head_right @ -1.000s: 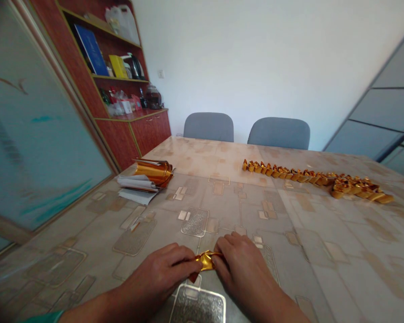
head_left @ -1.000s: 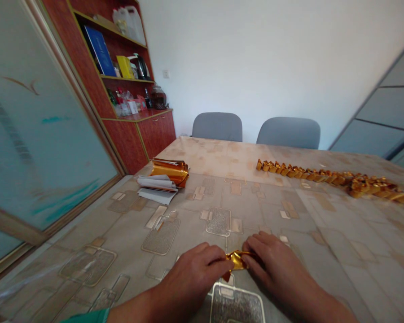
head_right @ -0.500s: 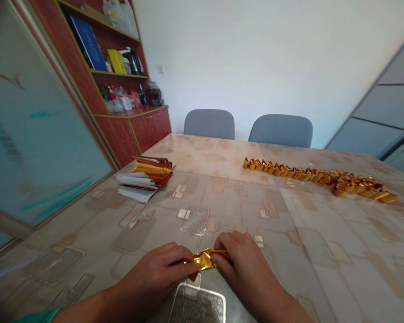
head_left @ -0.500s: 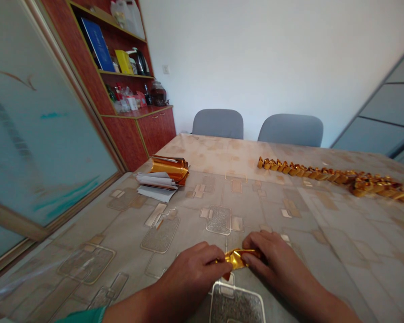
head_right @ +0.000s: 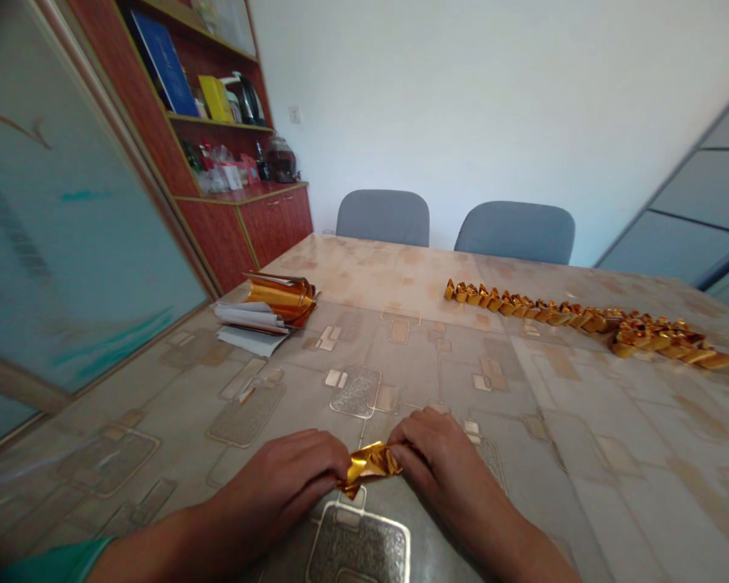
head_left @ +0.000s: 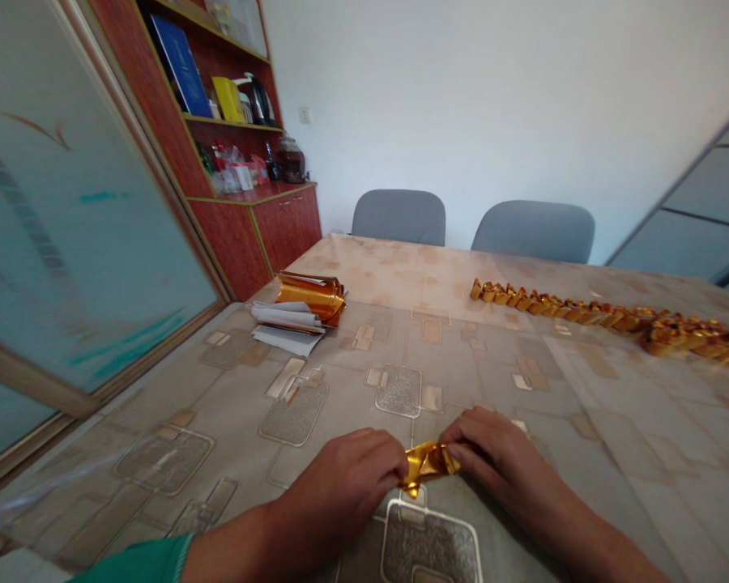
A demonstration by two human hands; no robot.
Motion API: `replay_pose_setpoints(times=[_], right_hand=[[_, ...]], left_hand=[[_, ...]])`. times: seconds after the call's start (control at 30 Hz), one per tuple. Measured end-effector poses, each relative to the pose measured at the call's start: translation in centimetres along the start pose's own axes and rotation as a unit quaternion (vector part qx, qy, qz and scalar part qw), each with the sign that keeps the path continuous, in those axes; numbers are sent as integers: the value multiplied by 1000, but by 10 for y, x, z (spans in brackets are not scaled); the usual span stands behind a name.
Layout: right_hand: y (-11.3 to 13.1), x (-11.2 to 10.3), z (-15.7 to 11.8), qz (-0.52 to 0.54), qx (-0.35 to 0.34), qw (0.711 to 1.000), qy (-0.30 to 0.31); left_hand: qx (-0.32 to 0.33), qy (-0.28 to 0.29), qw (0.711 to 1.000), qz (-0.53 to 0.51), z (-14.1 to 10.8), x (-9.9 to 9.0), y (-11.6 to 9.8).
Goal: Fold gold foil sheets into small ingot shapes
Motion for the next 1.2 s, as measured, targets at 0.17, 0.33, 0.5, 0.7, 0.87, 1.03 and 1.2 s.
replay_pose_setpoints(times=[0.17,0.33,0.5,0.7,0.87,1.03,1.2], right_hand=[[3,1,5,-15,-17,1000,11],[6,3,11,-54,-23,998,-2],[4,5,12,-77,-17,997,-10],[4,7,11,-94,-21,995,-16],[3,8,10,-115,-29,993,-25],[5,8,11,-145,-48,987,-41],[5,6,12,-187,-65,979,-55]], left_hand=[[15,17,999,30,0,5,0],[25,10,997,67,-1,13,5],[-12,24,996,84,1,14,2],[75,52,984,153,0,12,-14],[146,58,968,198,-2,16,-19],[108,66,976,179,0,15,-17],[115,82,970,198,0,13,-23]])
Point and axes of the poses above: each hand's wrist, its own z-axis towards the middle knuckle, its own x-axis out of the palm, y = z × x, the point moved 5 cm from there along z, towards the middle knuckle, and after that the axes turned 5 degrees about -z, right-handed, at the moved point
